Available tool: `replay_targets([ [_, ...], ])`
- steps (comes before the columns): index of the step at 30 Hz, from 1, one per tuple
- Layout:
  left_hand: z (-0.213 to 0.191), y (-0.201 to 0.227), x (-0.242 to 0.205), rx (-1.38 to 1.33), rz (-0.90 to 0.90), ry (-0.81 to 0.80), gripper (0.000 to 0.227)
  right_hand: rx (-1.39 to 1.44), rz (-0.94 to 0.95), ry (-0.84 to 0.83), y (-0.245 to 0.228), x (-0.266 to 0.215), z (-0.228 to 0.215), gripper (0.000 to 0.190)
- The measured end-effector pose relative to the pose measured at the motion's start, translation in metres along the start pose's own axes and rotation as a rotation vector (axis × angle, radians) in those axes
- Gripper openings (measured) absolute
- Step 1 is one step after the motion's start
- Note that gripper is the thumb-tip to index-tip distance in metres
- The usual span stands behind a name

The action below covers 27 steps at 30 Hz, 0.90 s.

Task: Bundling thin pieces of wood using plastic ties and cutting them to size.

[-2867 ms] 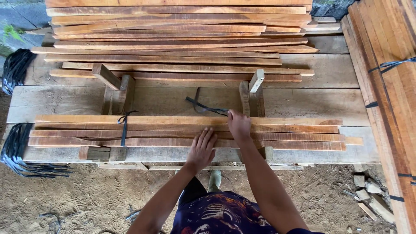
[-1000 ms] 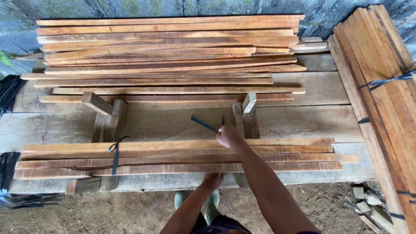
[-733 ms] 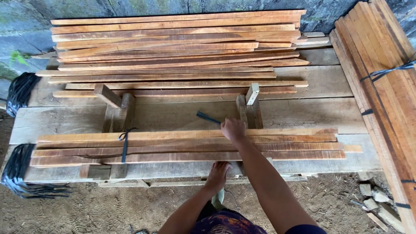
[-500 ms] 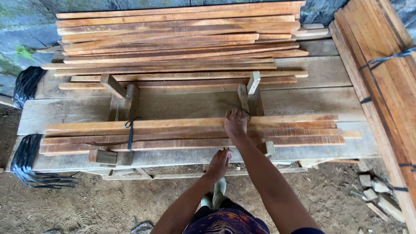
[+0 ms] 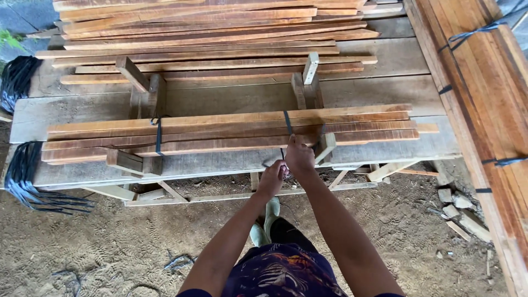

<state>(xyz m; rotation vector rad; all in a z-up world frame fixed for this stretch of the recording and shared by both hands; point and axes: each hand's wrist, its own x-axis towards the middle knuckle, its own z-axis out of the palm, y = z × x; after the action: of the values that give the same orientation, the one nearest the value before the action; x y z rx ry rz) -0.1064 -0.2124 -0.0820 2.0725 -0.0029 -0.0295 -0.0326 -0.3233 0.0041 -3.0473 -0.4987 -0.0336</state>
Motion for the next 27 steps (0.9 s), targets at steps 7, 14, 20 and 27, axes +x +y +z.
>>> replay_targets([
  [7, -0.029, 0.054, -0.007, -0.087, -0.052, -0.048, 0.021, 0.077, 0.011, -0.194, 0.023, 0.013, 0.027, 0.035],
  [14, -0.082, 0.104, 0.025, -0.121, -0.045, -0.169, 0.026, 0.297, 0.016, -0.386, 0.035, 0.065, -0.061, 0.044],
  [20, -0.097, 0.133, 0.084, -0.179, 0.052, -0.174, 0.026, 0.845, -0.202, -0.422, 0.059, 0.109, -0.168, 0.022],
  [27, -0.087, 0.124, 0.127, -0.126, 0.075, -0.18, 0.021, 1.668, -0.029, -0.637, 0.1, 0.173, -0.121, 0.035],
])
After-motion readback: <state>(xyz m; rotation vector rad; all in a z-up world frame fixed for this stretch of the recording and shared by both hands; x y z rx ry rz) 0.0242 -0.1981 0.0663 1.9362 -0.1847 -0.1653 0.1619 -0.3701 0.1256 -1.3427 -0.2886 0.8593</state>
